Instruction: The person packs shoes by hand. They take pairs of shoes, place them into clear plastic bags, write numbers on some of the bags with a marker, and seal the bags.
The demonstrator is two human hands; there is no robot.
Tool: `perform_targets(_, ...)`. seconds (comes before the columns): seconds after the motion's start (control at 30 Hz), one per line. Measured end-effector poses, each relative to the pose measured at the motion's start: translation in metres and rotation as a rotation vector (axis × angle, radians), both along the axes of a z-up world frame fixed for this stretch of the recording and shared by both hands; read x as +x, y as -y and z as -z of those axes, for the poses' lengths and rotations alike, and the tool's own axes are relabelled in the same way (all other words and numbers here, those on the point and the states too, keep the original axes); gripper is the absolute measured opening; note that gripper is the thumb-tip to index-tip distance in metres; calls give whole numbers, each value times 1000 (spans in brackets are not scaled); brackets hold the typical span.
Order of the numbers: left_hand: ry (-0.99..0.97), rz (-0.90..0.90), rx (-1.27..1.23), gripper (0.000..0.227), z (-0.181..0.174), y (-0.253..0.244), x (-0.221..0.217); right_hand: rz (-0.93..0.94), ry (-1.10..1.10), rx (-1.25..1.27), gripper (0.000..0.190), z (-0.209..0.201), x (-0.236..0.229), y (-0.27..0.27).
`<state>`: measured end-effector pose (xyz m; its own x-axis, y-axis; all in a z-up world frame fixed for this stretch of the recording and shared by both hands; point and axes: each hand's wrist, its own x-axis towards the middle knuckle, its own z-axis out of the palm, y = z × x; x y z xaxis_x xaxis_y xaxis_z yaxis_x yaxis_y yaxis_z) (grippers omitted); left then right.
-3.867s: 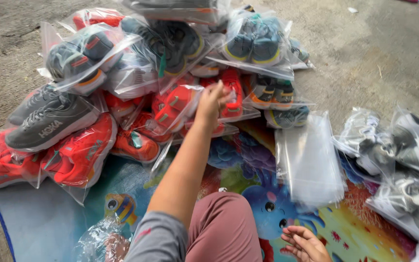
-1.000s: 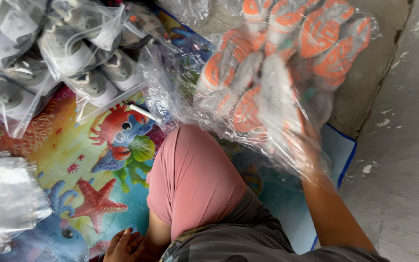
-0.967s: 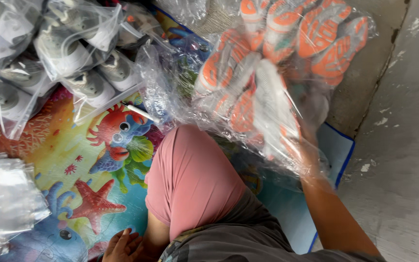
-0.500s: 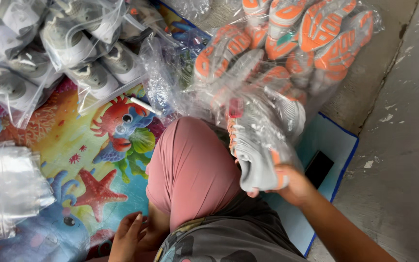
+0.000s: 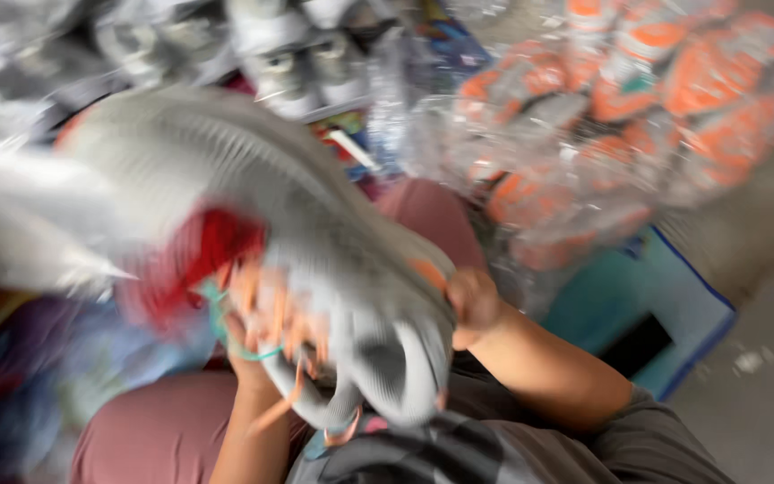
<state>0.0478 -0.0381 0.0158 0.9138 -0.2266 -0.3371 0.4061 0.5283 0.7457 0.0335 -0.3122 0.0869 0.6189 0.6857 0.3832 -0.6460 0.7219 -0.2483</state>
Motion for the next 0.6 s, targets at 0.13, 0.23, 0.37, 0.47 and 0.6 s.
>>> perform_targets(0.13, 9, -400, -116, 46, -1, -33, 1, -25, -491, -318, 60, -5, 41, -44)
perform_targets(0.23, -67, -600, -184, 41, -11, -45, 0, 18, -676, -514, 61, -18, 42, -63)
perform_targets(0.37, -245, -918, -551, 62, -10, -43, 4, 92, -701, -743, 62, 7, 43, -67)
perform_targets(0.47, -316, -800, -333, 69, -32, -94, 55, 175, -792, -877, 38, -27, 63, -100)
perform_targets(0.6, -413, -589, -11, 79, -39, -127, 74, 174, -447, -1314, 65, 38, 118, -131)
